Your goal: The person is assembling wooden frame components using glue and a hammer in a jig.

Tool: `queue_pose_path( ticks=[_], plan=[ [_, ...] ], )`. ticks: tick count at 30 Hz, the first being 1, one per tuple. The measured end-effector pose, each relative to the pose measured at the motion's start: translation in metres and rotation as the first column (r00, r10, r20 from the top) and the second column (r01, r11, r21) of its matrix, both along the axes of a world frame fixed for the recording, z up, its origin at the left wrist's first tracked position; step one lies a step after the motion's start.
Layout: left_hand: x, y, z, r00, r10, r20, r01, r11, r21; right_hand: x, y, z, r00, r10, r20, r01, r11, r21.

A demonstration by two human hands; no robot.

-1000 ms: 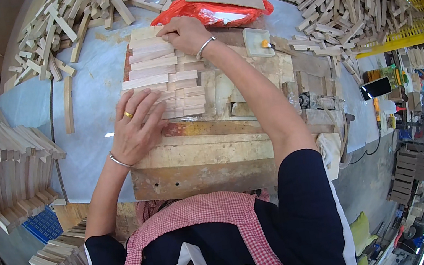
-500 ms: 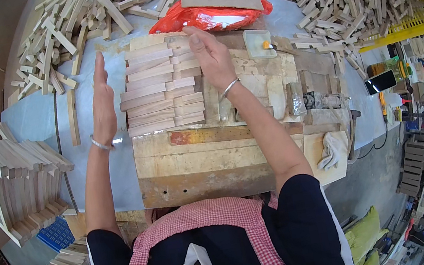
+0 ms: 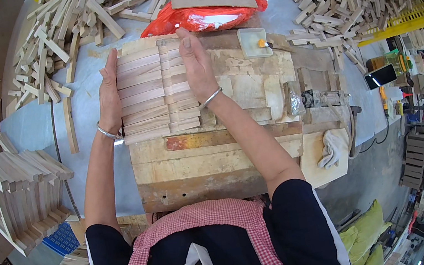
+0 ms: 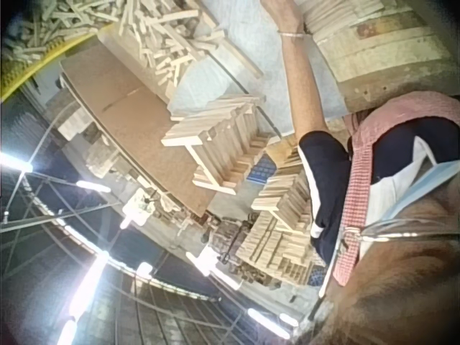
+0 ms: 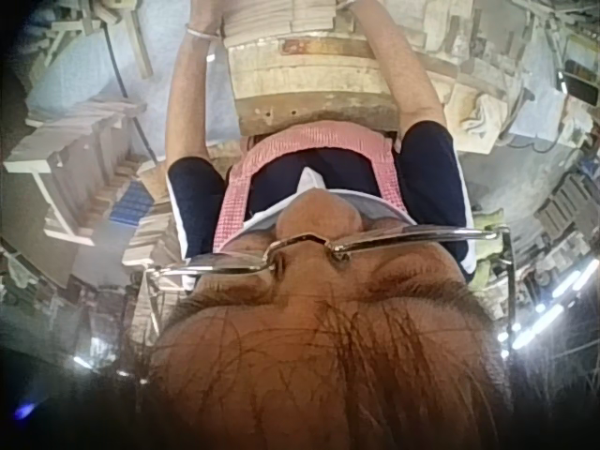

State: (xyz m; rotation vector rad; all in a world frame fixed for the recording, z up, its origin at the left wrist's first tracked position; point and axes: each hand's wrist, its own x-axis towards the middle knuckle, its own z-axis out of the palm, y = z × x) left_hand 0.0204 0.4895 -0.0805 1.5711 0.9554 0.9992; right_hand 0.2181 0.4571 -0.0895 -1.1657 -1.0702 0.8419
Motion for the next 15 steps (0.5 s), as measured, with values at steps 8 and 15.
queue_pose_path(
  ticks=[8, 15],
  plan=[
    [-0.024, -0.008, -0.002, 0.988, 0.021, -0.152, -0.003, 0.993, 0.122, 0.013, -0.013, 0.007, 0.994, 0.052, 0.101, -0.047, 0.998, -0.043],
    [-0.06, -0.075, -0.002, 0.924, 0.034, -0.38, 0.067, 0.966, 0.249, 0.05, -0.1, 0.015, 0.436, 0.171, 0.884, -0.104, 0.985, -0.139]
  ],
)
